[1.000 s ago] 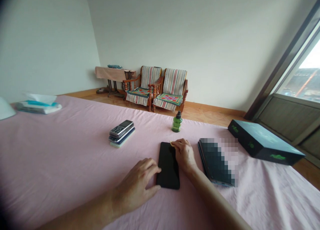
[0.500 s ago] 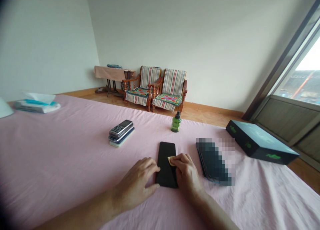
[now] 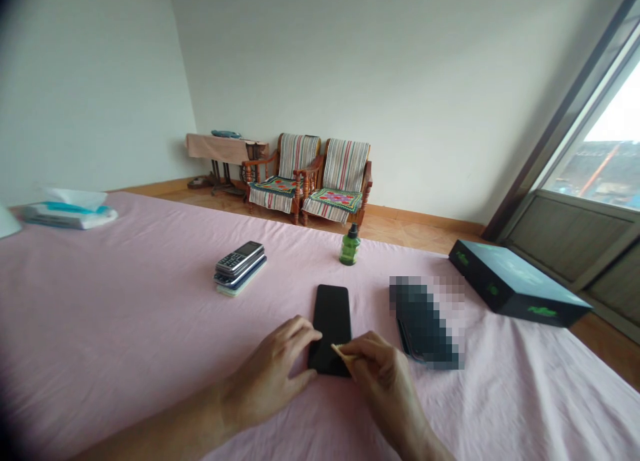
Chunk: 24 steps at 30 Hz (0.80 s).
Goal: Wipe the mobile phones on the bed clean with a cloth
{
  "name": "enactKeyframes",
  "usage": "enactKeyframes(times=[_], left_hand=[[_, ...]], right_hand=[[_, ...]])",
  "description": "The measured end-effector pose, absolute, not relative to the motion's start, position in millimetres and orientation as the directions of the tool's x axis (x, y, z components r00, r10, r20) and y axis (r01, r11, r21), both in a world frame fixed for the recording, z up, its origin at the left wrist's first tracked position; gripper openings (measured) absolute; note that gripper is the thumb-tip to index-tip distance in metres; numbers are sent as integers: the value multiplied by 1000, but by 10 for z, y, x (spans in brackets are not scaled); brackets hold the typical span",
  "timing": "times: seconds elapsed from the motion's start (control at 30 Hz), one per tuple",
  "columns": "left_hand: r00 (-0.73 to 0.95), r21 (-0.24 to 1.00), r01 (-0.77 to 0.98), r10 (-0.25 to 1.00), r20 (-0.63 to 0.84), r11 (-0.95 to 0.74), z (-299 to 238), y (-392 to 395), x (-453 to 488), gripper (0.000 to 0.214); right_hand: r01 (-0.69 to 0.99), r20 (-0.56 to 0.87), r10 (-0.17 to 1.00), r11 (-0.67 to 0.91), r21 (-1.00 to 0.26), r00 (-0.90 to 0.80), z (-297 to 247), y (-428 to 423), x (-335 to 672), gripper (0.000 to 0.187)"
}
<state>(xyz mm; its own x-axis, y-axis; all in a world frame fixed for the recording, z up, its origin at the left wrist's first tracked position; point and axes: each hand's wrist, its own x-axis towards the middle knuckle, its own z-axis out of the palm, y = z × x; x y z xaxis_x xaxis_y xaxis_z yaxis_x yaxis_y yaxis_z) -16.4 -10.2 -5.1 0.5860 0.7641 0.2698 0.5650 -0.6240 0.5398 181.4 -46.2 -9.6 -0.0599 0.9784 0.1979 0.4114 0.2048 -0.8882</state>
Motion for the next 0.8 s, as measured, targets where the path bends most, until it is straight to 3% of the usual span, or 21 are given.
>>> enactKeyframes(times=[0.17, 0.4, 0.6, 0.8], left_hand=[[621, 549, 518, 730, 286, -656, -60, -106, -147, 38], [624, 559, 498, 721, 300, -663, -59, -104, -156, 31], [599, 565, 514, 742, 301, -645, -32, -110, -147, 35], [566, 600, 489, 754, 334, -633, 12, -145, -133, 35]], right_hand=[[227, 70, 998, 68, -972, 1, -54, -362, 1783, 23], [-54, -126, 991, -123, -991, 54, -4, -261, 1788, 23], [-372, -130, 991, -109, -922, 32, 3, -244, 1827, 20], [-467, -32, 999, -19, -884, 19, 22, -324, 1726, 18]])
